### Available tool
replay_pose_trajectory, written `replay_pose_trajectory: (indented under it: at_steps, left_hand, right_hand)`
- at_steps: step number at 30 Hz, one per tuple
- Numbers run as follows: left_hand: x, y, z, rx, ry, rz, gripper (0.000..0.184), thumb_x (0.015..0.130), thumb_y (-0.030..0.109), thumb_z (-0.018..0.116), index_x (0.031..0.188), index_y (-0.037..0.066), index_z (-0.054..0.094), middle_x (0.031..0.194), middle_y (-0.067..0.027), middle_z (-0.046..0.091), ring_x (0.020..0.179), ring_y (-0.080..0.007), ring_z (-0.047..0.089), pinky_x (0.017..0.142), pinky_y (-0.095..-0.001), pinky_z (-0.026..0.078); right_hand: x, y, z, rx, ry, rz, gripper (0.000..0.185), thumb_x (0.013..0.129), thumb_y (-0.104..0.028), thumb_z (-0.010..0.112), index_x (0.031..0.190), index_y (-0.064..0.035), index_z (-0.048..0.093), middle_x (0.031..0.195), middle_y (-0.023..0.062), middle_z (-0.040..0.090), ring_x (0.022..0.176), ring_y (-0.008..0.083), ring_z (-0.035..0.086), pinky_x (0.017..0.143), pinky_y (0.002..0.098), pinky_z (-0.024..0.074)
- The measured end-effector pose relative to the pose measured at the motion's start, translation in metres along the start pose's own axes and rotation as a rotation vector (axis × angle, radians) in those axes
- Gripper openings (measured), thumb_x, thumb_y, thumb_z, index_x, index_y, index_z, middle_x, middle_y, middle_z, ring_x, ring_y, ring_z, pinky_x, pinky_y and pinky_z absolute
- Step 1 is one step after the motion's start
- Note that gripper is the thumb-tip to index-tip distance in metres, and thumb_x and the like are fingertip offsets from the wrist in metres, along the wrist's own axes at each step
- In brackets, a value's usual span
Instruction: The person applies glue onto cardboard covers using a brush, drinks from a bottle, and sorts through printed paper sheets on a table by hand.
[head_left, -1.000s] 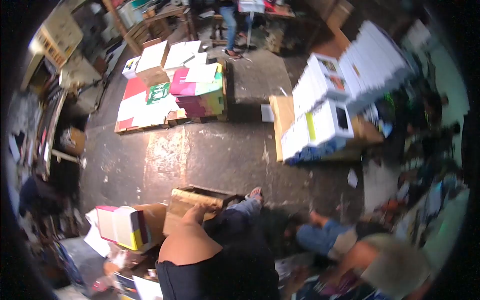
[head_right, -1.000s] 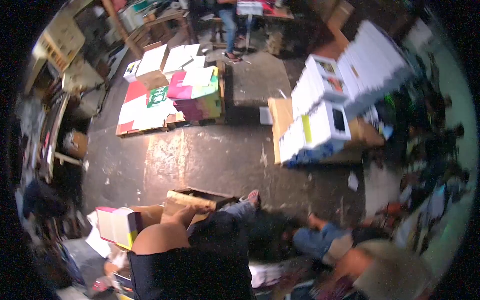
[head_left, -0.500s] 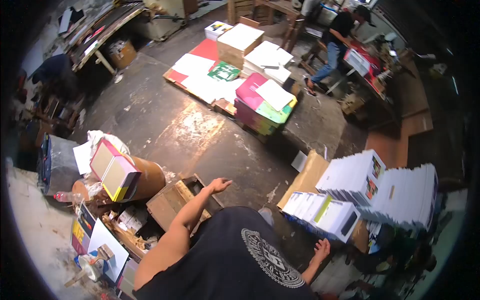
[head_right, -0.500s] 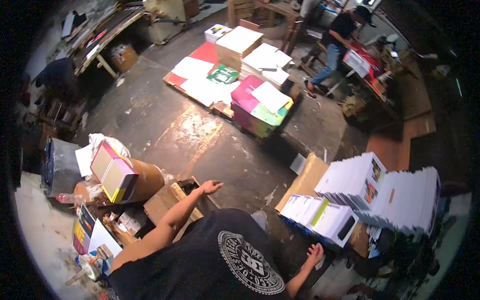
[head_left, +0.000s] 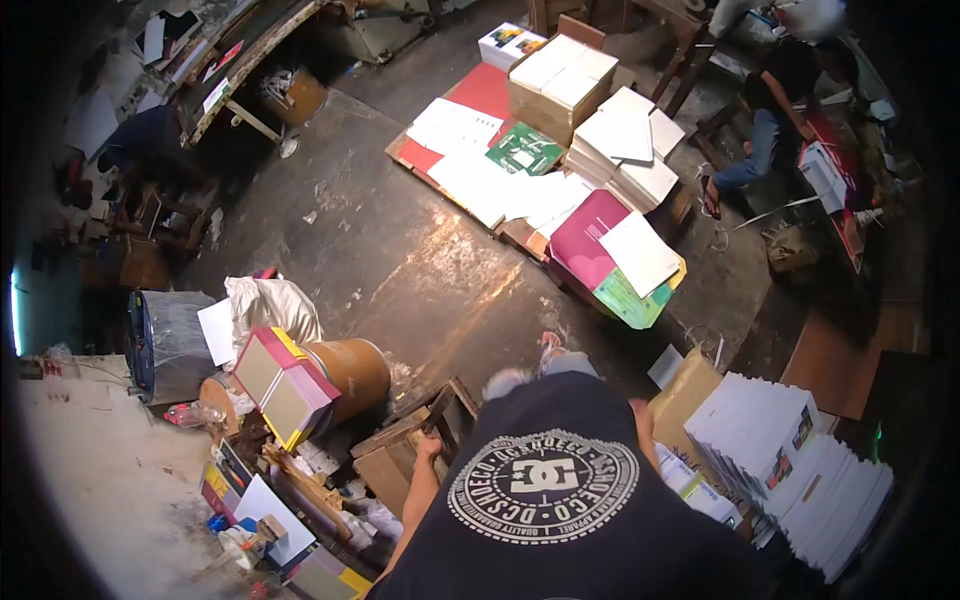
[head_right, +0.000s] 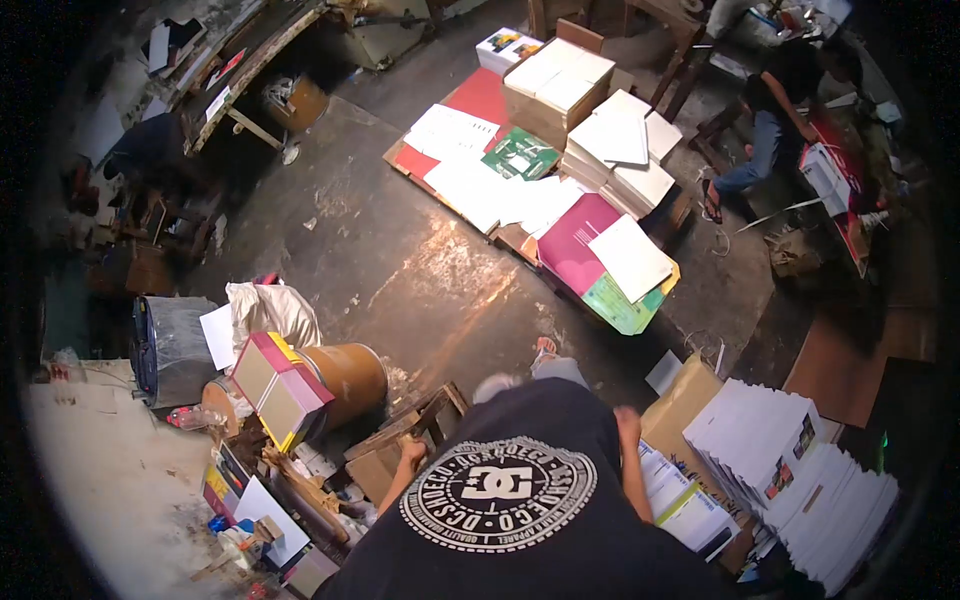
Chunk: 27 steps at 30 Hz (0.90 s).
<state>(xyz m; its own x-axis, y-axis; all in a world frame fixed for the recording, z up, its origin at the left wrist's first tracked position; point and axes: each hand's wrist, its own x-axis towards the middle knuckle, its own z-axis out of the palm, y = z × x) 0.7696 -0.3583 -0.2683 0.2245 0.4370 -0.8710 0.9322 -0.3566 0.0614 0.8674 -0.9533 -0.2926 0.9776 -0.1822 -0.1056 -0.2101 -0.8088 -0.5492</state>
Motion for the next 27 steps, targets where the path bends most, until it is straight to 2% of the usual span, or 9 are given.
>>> replay_pose_trajectory:
  at_steps: [1, 3, 6, 11, 15, 18, 20, 22, 27]
  left_hand:
    - [-0.026, 0.017, -0.022, -0.209, 0.057, 0.066, 0.031, 0.09, 0.024, 0.053, 0.106, 0.003, 0.071, 0.104, -0.0184, 0.069, 0.104, -0.0286, 0.063, 0.091, -0.0348, 0.046]
    - [-0.046, 0.062, -0.066, -0.479, 0.267, 0.247, 0.026, 0.092, 0.012, 0.049, 0.097, -0.001, 0.072, 0.097, -0.0141, 0.07, 0.093, -0.0207, 0.063, 0.087, -0.0302, 0.046]
    - [-0.03, 0.12, -0.115, -0.826, 0.392, 0.445, 0.028, 0.093, 0.014, 0.047, 0.091, -0.001, 0.071, 0.094, -0.0089, 0.07, 0.092, -0.0188, 0.062, 0.087, -0.0311, 0.046]
    - [0.046, 0.253, -0.203, -0.788, 0.52, 0.318, 0.033, 0.098, 0.025, 0.047, 0.111, -0.002, 0.062, 0.102, -0.0098, 0.065, 0.091, -0.0175, 0.059, 0.084, -0.0299, 0.046]
    - [0.158, 0.4, -0.31, -0.373, 0.592, 0.576, 0.034, 0.096, 0.027, 0.055, 0.114, -0.002, 0.059, 0.105, -0.016, 0.06, 0.098, -0.0241, 0.058, 0.089, -0.0351, 0.045]
    - [0.222, 0.529, -0.403, -0.058, 0.373, 0.809, 0.036, 0.095, 0.027, 0.055, 0.115, -0.003, 0.058, 0.111, -0.0212, 0.056, 0.103, -0.0323, 0.056, 0.091, -0.0384, 0.043]
    - [0.262, 0.601, -0.442, 0.24, 0.369, 0.971, 0.035, 0.093, 0.023, 0.055, 0.115, -0.004, 0.056, 0.113, -0.0242, 0.055, 0.106, -0.0399, 0.052, 0.093, -0.0442, 0.042]
    - [0.301, 0.643, -0.452, 0.378, 0.344, 0.986, 0.038, 0.091, 0.026, 0.056, 0.117, -0.002, 0.054, 0.115, -0.023, 0.054, 0.109, -0.04, 0.051, 0.094, -0.0461, 0.042]
    - [0.376, 0.675, -0.4, 0.66, 0.236, 0.785, 0.057, 0.086, 0.042, 0.059, 0.123, 0.0, 0.049, 0.123, -0.0207, 0.049, 0.115, -0.0395, 0.048, 0.096, -0.0494, 0.041]
  right_hand:
    - [0.065, -0.069, -0.027, 0.409, -0.12, 0.367, 0.024, 0.086, -0.025, 0.065, 0.09, -0.0014, 0.065, 0.078, 0.0103, 0.064, 0.071, 0.0188, 0.062, 0.069, 0.0332, 0.0493]
    - [0.191, -0.165, -0.069, 0.355, -0.221, 0.246, 0.023, 0.086, -0.022, 0.065, 0.097, -0.0009, 0.063, 0.076, 0.0113, 0.063, 0.071, 0.019, 0.061, 0.067, 0.0337, 0.0481]
    - [0.335, -0.282, -0.104, 0.308, -0.031, -0.106, 0.026, 0.088, -0.021, 0.065, 0.106, -0.0024, 0.064, 0.071, 0.0079, 0.059, 0.069, 0.0135, 0.053, 0.063, 0.0302, 0.0441]
    - [0.453, -0.428, -0.103, 0.724, -0.052, 0.055, 0.027, 0.092, -0.016, 0.062, 0.114, 0.0, 0.061, 0.086, 0.0032, 0.064, 0.079, 0.009, 0.059, 0.073, 0.0239, 0.0473]
    - [0.469, -0.449, -0.013, 0.779, 0.026, 0.289, 0.025, 0.093, -0.014, 0.06, 0.114, -0.0006, 0.06, 0.086, 0.0027, 0.064, 0.076, 0.0085, 0.059, 0.071, 0.0239, 0.048]
    - [0.451, -0.43, 0.121, 0.716, 0.222, 0.696, 0.018, 0.09, -0.016, 0.063, 0.105, -0.0055, 0.063, 0.084, 0.0039, 0.066, 0.072, 0.0117, 0.061, 0.065, 0.0257, 0.0488]
    - [0.447, -0.458, 0.192, 0.29, 0.094, 0.599, 0.023, 0.089, -0.018, 0.065, 0.108, -0.0053, 0.062, 0.083, 0.0046, 0.067, 0.073, 0.0118, 0.062, 0.066, 0.0281, 0.0511]
    - [0.458, -0.498, 0.238, 0.496, -0.056, 0.435, 0.026, 0.084, -0.023, 0.069, 0.105, -0.0078, 0.063, 0.09, 0.0105, 0.068, 0.075, 0.0221, 0.067, 0.069, 0.0334, 0.053]
    - [0.563, -0.535, 0.338, 0.57, -0.439, 0.399, 0.043, 0.083, -0.029, 0.07, 0.117, -0.0052, 0.06, 0.101, 0.0163, 0.068, 0.087, 0.0298, 0.067, 0.075, 0.0392, 0.054]
